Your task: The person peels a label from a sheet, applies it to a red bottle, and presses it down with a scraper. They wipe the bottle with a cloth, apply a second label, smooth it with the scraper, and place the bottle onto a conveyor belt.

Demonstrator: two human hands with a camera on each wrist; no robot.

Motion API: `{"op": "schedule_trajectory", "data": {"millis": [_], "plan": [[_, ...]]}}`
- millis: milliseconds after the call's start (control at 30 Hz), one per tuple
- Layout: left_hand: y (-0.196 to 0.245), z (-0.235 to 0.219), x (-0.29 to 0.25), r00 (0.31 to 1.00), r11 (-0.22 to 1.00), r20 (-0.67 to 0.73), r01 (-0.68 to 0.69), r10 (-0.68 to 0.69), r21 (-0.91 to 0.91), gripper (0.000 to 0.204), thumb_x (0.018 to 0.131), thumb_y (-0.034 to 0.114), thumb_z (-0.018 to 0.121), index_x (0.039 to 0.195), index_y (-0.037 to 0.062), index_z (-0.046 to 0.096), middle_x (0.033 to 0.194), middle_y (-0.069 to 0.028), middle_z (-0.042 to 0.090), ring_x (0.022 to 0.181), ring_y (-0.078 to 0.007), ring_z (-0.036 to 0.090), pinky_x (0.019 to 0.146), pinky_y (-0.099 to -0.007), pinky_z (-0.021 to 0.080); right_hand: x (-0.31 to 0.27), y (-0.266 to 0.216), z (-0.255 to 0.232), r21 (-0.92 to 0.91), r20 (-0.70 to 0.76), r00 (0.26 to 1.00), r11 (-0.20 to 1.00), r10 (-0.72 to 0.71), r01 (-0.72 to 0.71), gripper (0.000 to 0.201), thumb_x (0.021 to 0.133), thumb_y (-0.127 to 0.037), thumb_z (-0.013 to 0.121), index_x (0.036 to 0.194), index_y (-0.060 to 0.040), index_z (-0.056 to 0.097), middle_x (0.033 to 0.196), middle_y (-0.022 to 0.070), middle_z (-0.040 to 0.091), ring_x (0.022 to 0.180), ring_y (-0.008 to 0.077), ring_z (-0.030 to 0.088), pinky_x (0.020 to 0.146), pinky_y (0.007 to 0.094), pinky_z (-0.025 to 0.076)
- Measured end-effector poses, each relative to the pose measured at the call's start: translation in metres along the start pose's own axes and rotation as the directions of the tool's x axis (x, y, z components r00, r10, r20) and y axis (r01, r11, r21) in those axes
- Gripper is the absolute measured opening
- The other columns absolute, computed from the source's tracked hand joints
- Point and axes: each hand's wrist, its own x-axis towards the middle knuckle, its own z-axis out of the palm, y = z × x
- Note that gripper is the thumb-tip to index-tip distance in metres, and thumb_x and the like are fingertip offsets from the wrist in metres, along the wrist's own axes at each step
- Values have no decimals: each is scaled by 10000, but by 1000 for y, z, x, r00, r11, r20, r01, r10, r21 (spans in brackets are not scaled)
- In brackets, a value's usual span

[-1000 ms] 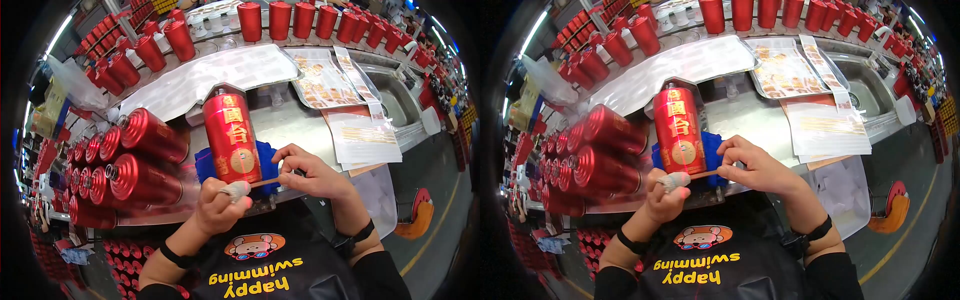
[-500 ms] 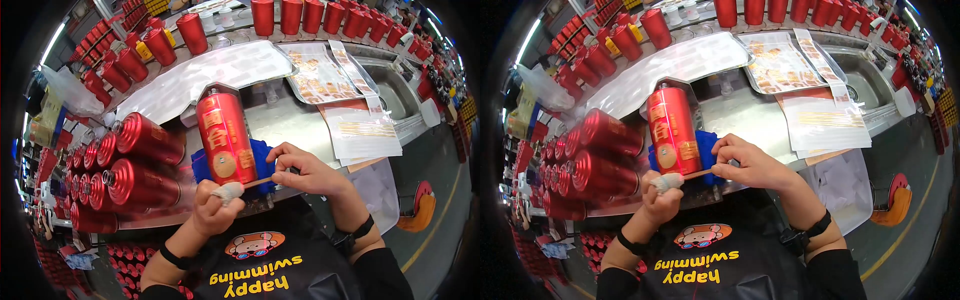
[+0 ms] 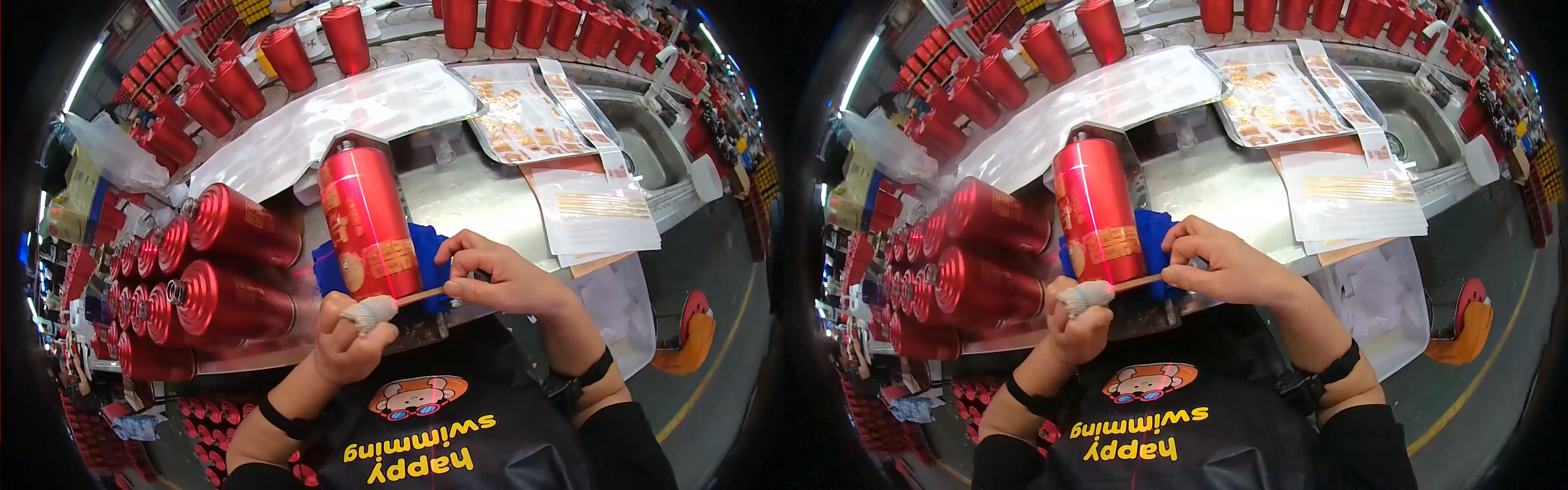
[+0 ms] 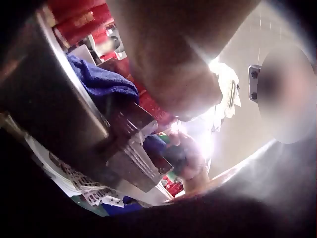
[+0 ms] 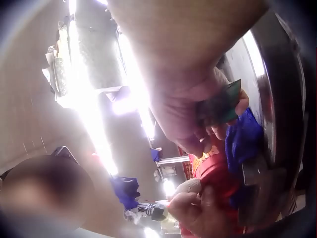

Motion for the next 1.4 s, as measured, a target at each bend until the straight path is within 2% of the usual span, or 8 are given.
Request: {"op": "schedule_trajectory", "data": {"millis": [100, 333, 567, 700, 833, 1033, 1200, 1400], "plan": [[-1, 9, -7, 996, 1000, -89, -6, 7, 7, 218, 650, 99, 677, 855, 147, 619, 1022, -64, 662, 785, -219, 517, 620, -312, 423, 0, 1, 0, -11, 13, 1000, 1000, 10, -10, 171, 881, -197, 659, 838, -39, 607, 1138, 74, 495, 974, 141, 461, 874, 290, 384], [-1, -2, 20, 982, 984, 96, -166, 160, 64, 260, 633, 134, 699, 880, 194, 643, 1027, -19, 654, 804, -196, 524, 621, -322, 430, 0, 2, 0, 12, 8, 1000, 1000, 19, -19, 178, 890, -199, 652, 840, -34, 609, 1133, 72, 495, 962, 137, 469, 854, 284, 397], [-2, 7, -3, 996, 998, -68, -60, 60, -1, 247, 620, 116, 713, 850, 144, 628, 1044, -47, 657, 815, -205, 512, 615, -317, 414, 0, 1, 0, 8, -11, 1000, 1000, 12, -12, 186, 898, -201, 648, 838, -29, 611, 1125, 67, 495, 951, 128, 474, 822, 273, 413], [-4, 0, 13, 981, 980, 76, -182, 176, 76, 256, 628, 168, 703, 871, 212, 635, 1054, 15, 653, 843, -179, 497, 644, -301, 412, 2, 2, 1, 22, -8, 1000, 999, 23, -23, 186, 897, -202, 648, 831, -32, 612, 1126, 67, 497, 951, 127, 473, 823, 272, 405], [-2, 6, 19, 973, 965, 83, -224, 215, 135, 259, 624, 168, 701, 866, 239, 641, 1005, 33, 644, 839, -175, 500, 640, -302, 411, 1, 0, 2, 4, -17, 1000, 1000, 26, -26, 184, 897, -204, 648, 831, -35, 614, 1121, 67, 501, 956, 127, 472, 835, 272, 393], [3, 11, -2, 995, 999, -100, 5, -1, 40, 277, 610, 119, 701, 873, 192, 649, 999, -5, 649, 810, -193, 520, 611, -326, 412, 0, 2, 0, 14, -11, 1000, 1000, 10, -10, 190, 897, -211, 652, 831, -36, 616, 1119, 69, 502, 976, 133, 470, 847, 271, 389], [3, -1, 16, 990, 990, 96, -107, 98, 90, 228, 646, 163, 683, 871, 186, 655, 1003, -7, 643, 812, -196, 522, 633, -326, 413, 2, 2, 2, 29, -1, 999, 999, 41, -41, 190, 895, -211, 654, 833, -35, 620, 1120, 70, 502, 993, 135, 467, 855, 273, 385], [2, 5, 5, 999, 1000, -42, -8, 9, 29, 248, 635, 115, 707, 872, 150, 643, 902, -8, 597, 771, -218, 518, 614, -338, 417, 1, -3, 2, 4, -9, 1000, 1000, 22, -22, 195, 895, -211, 653, 828, -30, 622, 1118, 71, 501, 998, 134, 468, 866, 276, 379]]}}
